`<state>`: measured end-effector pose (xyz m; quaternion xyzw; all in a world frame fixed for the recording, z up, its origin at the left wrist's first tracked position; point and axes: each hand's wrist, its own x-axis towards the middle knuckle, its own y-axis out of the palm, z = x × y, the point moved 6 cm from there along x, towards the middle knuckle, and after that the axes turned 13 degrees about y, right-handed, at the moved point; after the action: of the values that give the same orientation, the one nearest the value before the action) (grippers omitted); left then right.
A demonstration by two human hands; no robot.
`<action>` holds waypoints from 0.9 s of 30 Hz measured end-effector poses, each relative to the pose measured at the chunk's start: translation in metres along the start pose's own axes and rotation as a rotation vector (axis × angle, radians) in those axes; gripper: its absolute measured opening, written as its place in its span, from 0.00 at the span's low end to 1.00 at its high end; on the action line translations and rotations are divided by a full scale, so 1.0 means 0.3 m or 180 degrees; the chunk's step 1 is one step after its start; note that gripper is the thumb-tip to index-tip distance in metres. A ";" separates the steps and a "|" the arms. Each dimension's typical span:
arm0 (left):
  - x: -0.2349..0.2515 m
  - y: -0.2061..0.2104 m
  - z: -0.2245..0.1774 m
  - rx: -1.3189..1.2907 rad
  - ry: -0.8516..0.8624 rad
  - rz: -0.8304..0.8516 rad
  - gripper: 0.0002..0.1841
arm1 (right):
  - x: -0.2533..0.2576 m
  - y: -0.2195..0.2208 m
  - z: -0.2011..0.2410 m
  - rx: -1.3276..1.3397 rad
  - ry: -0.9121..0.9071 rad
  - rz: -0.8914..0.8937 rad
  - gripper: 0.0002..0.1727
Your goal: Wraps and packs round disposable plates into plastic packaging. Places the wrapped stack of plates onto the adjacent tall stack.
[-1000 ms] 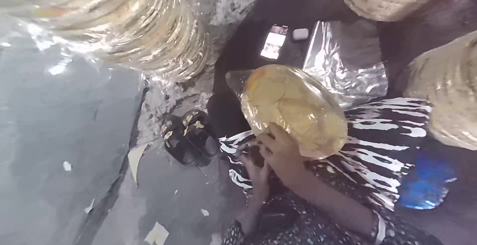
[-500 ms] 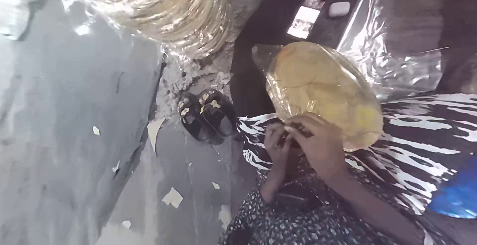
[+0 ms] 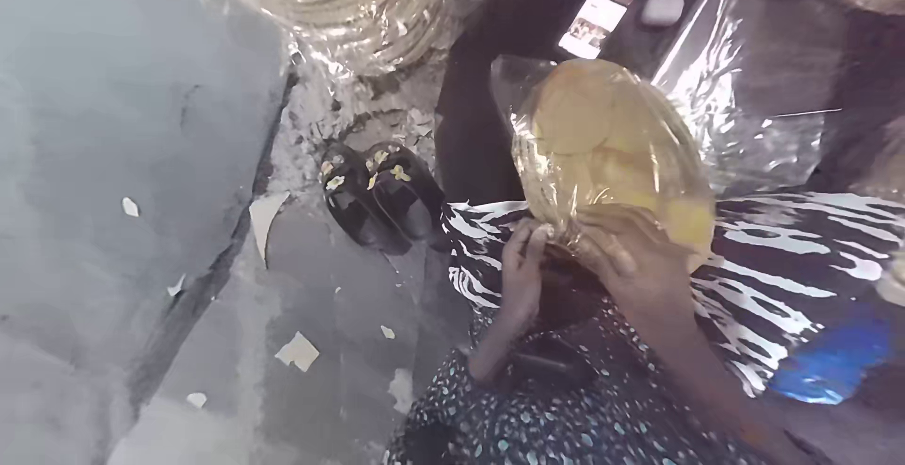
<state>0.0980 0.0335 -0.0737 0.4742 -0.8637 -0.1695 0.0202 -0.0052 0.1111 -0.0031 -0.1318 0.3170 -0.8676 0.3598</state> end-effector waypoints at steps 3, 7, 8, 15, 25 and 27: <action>-0.008 -0.026 -0.001 0.0299 -0.0362 -0.0160 0.16 | -0.035 0.070 -0.067 -0.0194 -0.0228 0.0498 0.22; 0.008 -0.049 -0.005 0.1318 0.0224 -0.0137 0.14 | -0.056 0.120 -0.087 -0.0229 -0.0418 0.0205 0.18; 0.008 -0.049 -0.011 0.1563 0.0434 -0.0143 0.13 | -0.059 0.121 -0.084 -0.0243 -0.0439 0.0079 0.17; 0.008 -0.041 -0.035 0.2172 0.0962 -0.0587 0.06 | -0.050 0.103 -0.071 -0.0193 -0.0557 -0.0178 0.14; 0.013 -0.023 -0.024 0.2025 0.1099 -0.0754 0.05 | -0.032 0.095 -0.081 -0.0152 -0.0412 -0.0189 0.14; -0.004 -0.012 -0.023 0.2084 0.1357 -0.0604 0.08 | -0.029 0.090 -0.080 -0.0140 -0.0398 -0.0204 0.14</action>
<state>0.1028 0.0310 -0.0682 0.5578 -0.8008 0.2158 0.0311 0.0046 0.1135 -0.0390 -0.2038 0.3086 -0.8615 0.3479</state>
